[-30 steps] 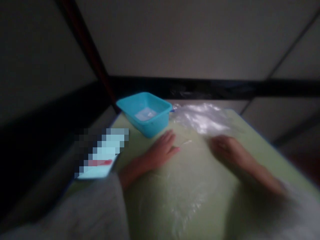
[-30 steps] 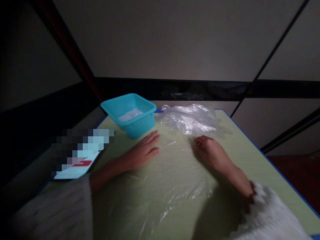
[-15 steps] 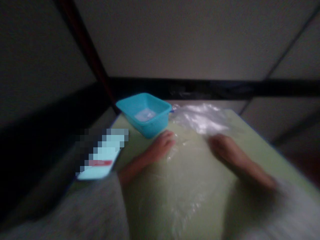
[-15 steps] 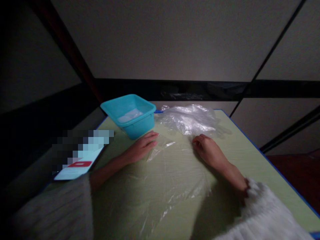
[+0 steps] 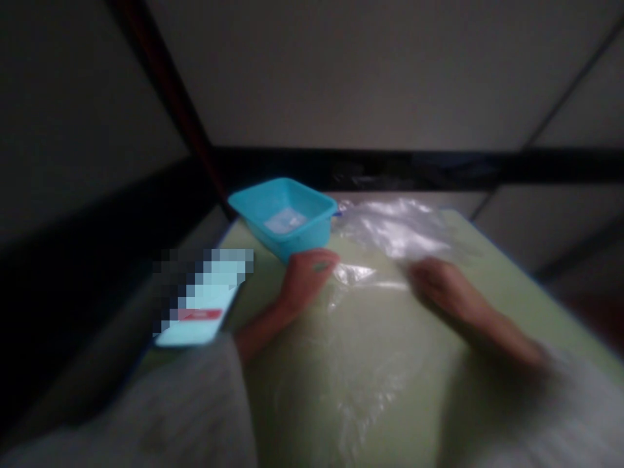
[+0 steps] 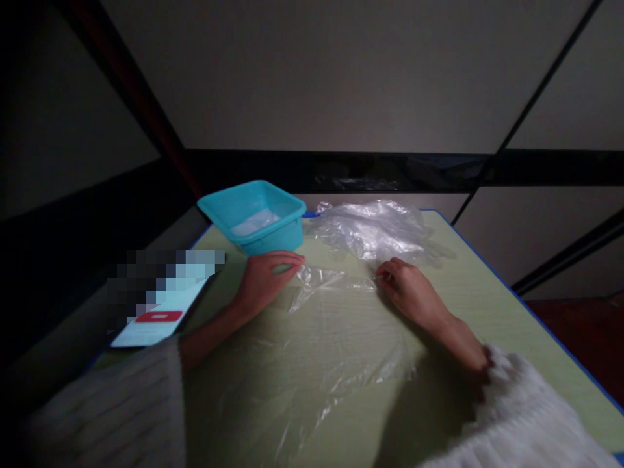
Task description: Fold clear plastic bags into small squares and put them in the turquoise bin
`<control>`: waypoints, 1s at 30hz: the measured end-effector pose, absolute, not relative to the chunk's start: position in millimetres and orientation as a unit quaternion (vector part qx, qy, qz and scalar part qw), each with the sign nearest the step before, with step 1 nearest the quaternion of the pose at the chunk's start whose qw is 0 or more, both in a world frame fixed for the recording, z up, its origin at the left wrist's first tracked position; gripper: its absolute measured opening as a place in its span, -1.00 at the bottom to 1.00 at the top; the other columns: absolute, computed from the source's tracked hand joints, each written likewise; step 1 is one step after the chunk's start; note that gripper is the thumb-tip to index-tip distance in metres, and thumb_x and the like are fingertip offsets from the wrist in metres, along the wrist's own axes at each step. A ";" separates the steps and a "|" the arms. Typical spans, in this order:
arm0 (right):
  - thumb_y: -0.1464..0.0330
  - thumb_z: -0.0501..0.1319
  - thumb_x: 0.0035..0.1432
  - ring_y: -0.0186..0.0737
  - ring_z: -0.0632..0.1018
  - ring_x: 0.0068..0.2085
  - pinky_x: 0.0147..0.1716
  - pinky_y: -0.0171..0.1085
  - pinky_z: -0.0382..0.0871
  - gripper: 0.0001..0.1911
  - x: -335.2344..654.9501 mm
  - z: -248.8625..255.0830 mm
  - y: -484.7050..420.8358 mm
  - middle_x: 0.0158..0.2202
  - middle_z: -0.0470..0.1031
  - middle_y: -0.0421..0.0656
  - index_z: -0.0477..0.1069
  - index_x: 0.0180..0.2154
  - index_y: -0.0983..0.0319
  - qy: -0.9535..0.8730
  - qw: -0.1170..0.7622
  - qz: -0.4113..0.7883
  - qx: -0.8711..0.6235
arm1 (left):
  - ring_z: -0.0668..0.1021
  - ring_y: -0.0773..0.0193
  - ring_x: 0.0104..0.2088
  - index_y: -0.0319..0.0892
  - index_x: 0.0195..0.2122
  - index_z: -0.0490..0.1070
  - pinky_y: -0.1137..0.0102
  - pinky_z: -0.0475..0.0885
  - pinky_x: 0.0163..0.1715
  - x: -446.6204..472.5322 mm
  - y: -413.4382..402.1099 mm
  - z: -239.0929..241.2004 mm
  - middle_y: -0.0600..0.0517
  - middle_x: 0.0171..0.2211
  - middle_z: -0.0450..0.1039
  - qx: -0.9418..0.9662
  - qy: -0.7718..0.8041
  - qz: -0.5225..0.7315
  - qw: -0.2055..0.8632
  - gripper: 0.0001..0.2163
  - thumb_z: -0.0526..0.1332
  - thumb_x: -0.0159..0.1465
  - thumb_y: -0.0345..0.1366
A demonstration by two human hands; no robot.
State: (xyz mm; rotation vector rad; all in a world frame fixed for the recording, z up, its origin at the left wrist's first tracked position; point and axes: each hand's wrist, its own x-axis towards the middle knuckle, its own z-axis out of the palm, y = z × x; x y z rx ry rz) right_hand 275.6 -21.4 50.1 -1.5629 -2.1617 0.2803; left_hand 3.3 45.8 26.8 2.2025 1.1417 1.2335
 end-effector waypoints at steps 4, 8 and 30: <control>0.37 -0.02 0.14 -0.09 0.51 -0.34 -0.34 -0.15 0.39 -0.72 275.0 50.5 -21.0 -0.33 0.51 0.01 0.45 -0.32 0.29 -0.785 0.241 0.087 -0.565 | 0.59 0.27 -0.35 -0.20 -0.50 0.49 0.39 0.48 -0.24 6.2 38.8 33.2 0.02 -0.40 0.58 0.769 0.405 0.458 0.184 -0.90 0.21 0.11 -0.47; 0.32 -0.04 0.22 -0.02 0.54 -0.19 -0.18 -0.07 0.40 -0.67 273.8 49.0 -20.7 -0.21 0.55 0.02 0.45 -0.21 0.31 -0.783 0.273 0.068 -0.555 | 0.58 0.30 -0.38 -0.20 -0.52 0.45 0.42 0.46 -0.27 6.4 28.7 41.7 0.06 -0.45 0.55 0.781 0.396 0.451 0.175 -0.89 0.20 0.08 -0.52; 0.14 -0.02 0.29 -0.04 0.16 0.26 0.19 0.01 0.13 -0.37 237.5 44.8 -42.3 0.28 0.08 0.07 0.01 0.27 0.34 -0.924 0.152 0.096 -0.338 | 0.48 0.14 -0.02 -0.26 -0.02 0.36 0.23 0.37 0.02 -24.0 -13.2 34.8 -0.13 -0.06 0.47 0.913 0.260 0.300 0.096 -0.70 0.13 0.22 -0.31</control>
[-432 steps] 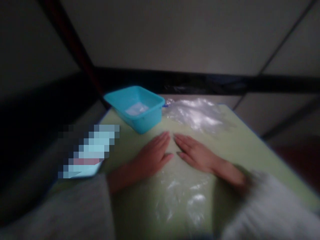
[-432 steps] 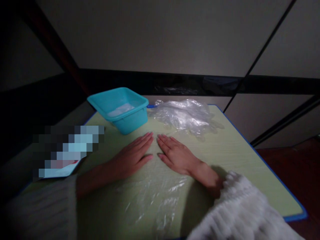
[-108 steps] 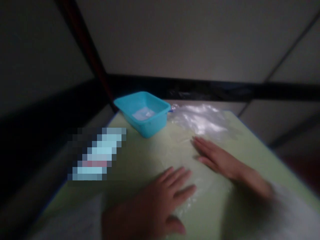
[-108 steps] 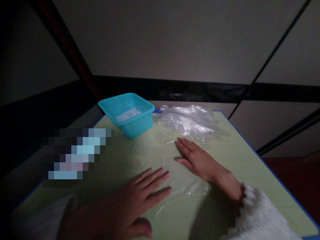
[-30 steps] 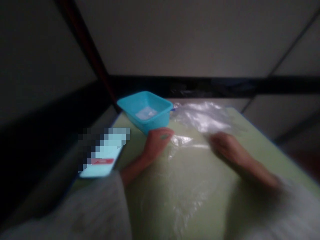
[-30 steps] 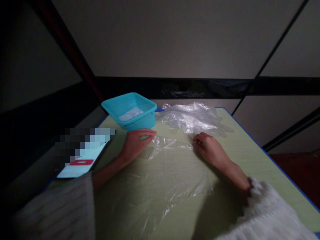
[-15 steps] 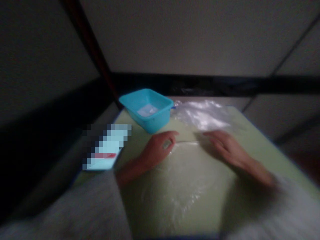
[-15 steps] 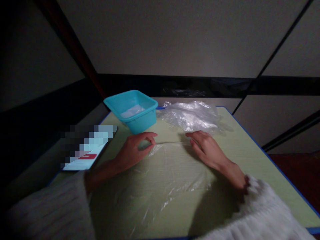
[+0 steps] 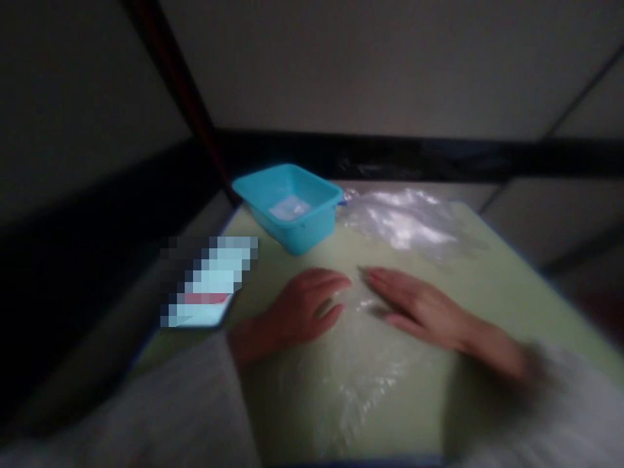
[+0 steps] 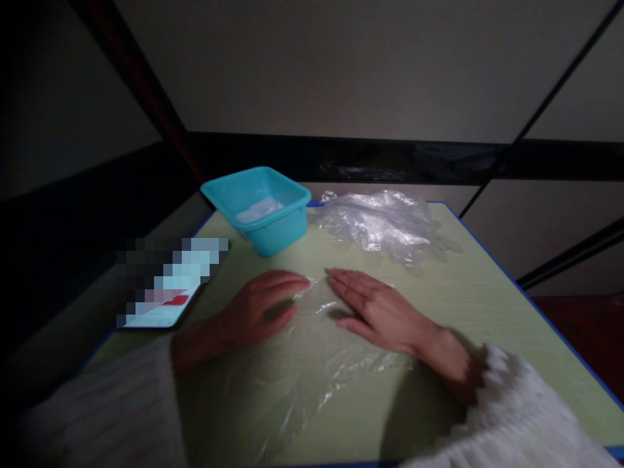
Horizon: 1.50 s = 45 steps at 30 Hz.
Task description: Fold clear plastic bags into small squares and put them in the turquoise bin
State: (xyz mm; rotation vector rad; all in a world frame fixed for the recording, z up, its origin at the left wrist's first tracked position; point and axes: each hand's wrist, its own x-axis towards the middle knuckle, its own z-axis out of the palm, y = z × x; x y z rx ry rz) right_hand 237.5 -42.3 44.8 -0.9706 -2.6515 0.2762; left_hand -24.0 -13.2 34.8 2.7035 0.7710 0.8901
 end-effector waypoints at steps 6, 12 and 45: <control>0.01 -0.06 0.26 -0.03 -0.06 0.32 0.25 0.04 -0.10 -0.20 228.5 31.4 -45.4 0.31 -0.12 0.17 -0.11 0.29 0.46 -0.933 0.081 0.109 -0.335 | 0.06 0.10 0.30 -0.27 0.27 -0.03 0.16 0.04 0.26 -17.6 -23.1 36.3 -0.18 0.30 -0.01 0.955 0.225 0.144 0.127 -0.45 0.06 0.30 -0.22; -0.01 -0.08 0.25 -0.06 -0.11 0.32 0.26 0.03 -0.18 -0.18 229.9 31.2 -46.2 0.32 -0.18 0.14 -0.18 0.30 0.42 -0.931 0.064 0.103 -0.343 | -0.03 0.10 0.32 -0.28 0.30 -0.10 0.18 -0.03 0.27 -18.9 -23.8 31.2 -0.19 0.32 -0.12 0.963 0.214 0.102 0.129 -0.42 0.04 0.32 -0.18; -0.08 -0.09 0.21 0.19 0.18 0.24 0.12 0.37 -0.09 -0.28 315.0 23.3 -56.9 0.25 0.15 0.05 0.03 0.26 0.18 -0.821 0.027 -0.060 -0.567 | 0.06 0.00 0.29 -0.22 0.22 0.06 0.09 -0.01 0.22 -20.5 -23.1 43.8 -0.22 0.31 -0.06 0.959 0.198 0.124 0.158 -0.48 0.08 0.29 -0.13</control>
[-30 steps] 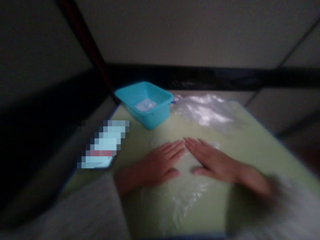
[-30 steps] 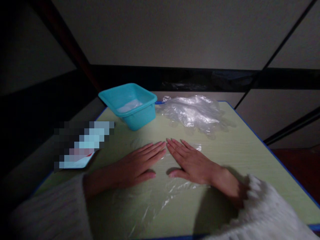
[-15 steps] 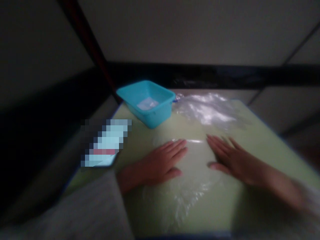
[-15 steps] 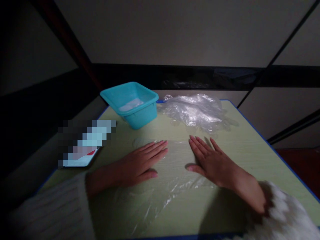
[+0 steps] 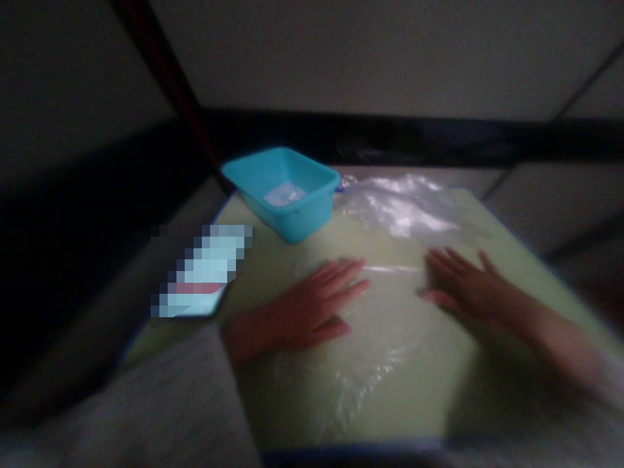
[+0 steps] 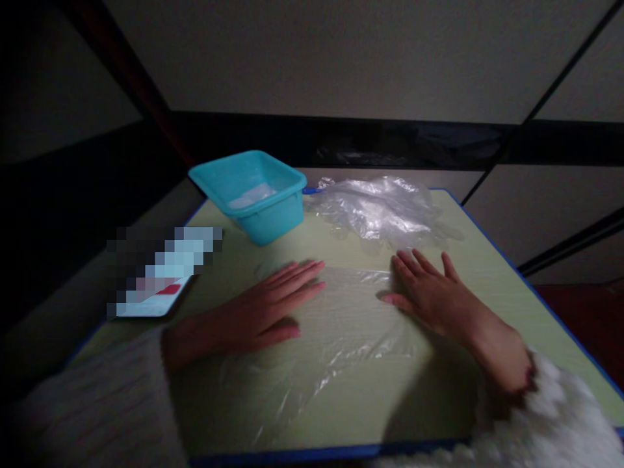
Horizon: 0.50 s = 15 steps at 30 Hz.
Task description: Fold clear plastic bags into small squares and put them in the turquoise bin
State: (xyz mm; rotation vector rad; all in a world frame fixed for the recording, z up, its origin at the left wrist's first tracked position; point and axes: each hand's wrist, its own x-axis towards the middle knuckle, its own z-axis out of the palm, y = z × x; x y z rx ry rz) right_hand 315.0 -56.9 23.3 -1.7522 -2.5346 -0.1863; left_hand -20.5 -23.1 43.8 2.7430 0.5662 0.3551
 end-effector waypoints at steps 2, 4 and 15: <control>-0.03 -0.07 0.23 0.18 0.16 0.25 0.13 0.36 -0.12 -0.34 310.6 31.5 -53.8 0.26 0.15 0.03 0.08 0.24 0.16 -0.821 0.040 -0.068 -0.566 | 0.31 0.04 0.13 -0.18 0.03 0.29 0.17 0.18 0.12 -20.2 -26.4 52.9 -0.17 0.15 0.24 0.949 0.180 0.151 0.209 -0.62 0.15 0.24 -0.12; 0.01 -0.06 0.25 0.17 0.14 0.26 0.14 0.36 -0.13 -0.37 303.2 40.4 -52.2 0.28 0.11 0.01 0.09 0.24 0.16 -0.825 0.044 -0.064 -0.559 | 0.45 0.15 -0.12 -0.16 -0.24 0.40 0.26 0.29 -0.02 -18.8 -31.1 60.4 -0.07 -0.17 0.45 0.943 0.140 0.135 0.270 -0.78 0.23 0.17 -0.16; 0.16 0.09 0.20 0.31 0.20 0.21 0.15 0.36 -0.18 -0.54 291.5 50.0 -48.6 0.23 0.20 -0.01 0.32 0.11 0.14 -0.843 0.082 -0.003 -0.532 | 0.46 0.27 -0.30 -0.14 -0.55 0.37 0.36 0.26 -0.14 -13.2 -47.7 68.4 0.12 -0.46 0.43 0.939 0.053 -0.029 0.340 -0.83 0.37 -0.08 -0.42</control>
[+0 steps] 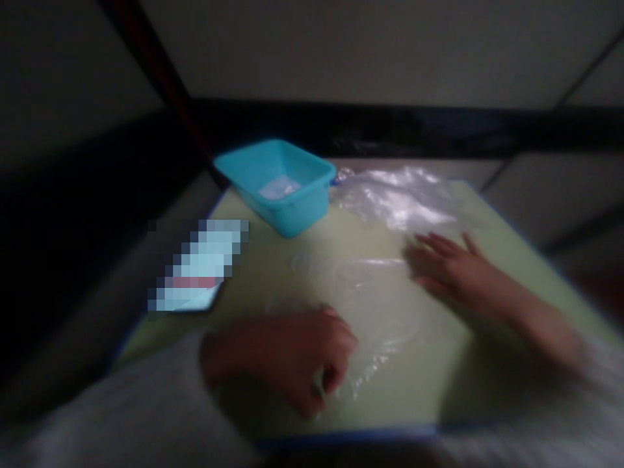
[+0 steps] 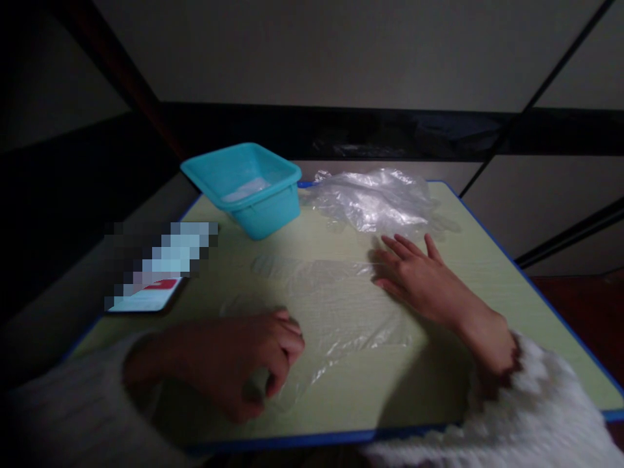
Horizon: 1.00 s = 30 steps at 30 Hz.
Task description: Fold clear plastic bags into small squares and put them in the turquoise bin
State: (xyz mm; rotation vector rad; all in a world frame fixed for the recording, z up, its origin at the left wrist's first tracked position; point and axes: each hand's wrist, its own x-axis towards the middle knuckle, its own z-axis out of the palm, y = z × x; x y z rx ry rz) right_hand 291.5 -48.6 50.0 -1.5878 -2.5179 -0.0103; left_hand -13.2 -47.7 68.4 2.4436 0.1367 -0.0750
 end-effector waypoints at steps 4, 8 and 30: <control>0.18 0.10 0.19 0.32 0.23 0.20 0.14 0.40 -0.18 -0.54 290.5 50.4 -48.3 0.22 0.22 0.01 0.31 0.11 0.14 -0.843 0.085 0.007 -0.531 | 0.44 0.32 -0.41 -0.17 -0.63 0.28 0.37 0.28 -0.19 -11.0 -52.5 70.0 0.13 -0.52 0.39 0.940 0.067 -0.032 0.332 -0.83 0.26 -0.05 -0.51; 0.20 0.03 0.24 0.31 0.22 0.20 0.11 0.41 -0.12 -0.52 289.3 51.5 -48.9 0.24 0.18 0.06 0.27 0.14 0.21 -0.853 0.047 -0.006 -0.520 | 0.43 0.35 -0.43 -0.18 -0.58 0.30 0.42 0.31 -0.23 -11.0 -49.5 72.7 0.13 -0.54 0.35 0.921 0.078 0.008 0.383 -0.86 0.20 0.00 -0.54; 0.19 -0.03 0.28 0.13 0.26 0.20 0.13 0.31 0.00 -0.54 285.8 58.6 -50.5 0.23 0.21 -0.02 0.23 0.15 0.16 -0.860 0.013 -0.020 -0.510 | 0.36 0.39 -0.49 -0.20 -0.14 0.28 0.49 0.22 -0.50 -9.6 -32.8 55.1 0.15 -0.48 0.33 0.797 0.370 0.127 0.459 -0.72 0.19 0.15 -0.24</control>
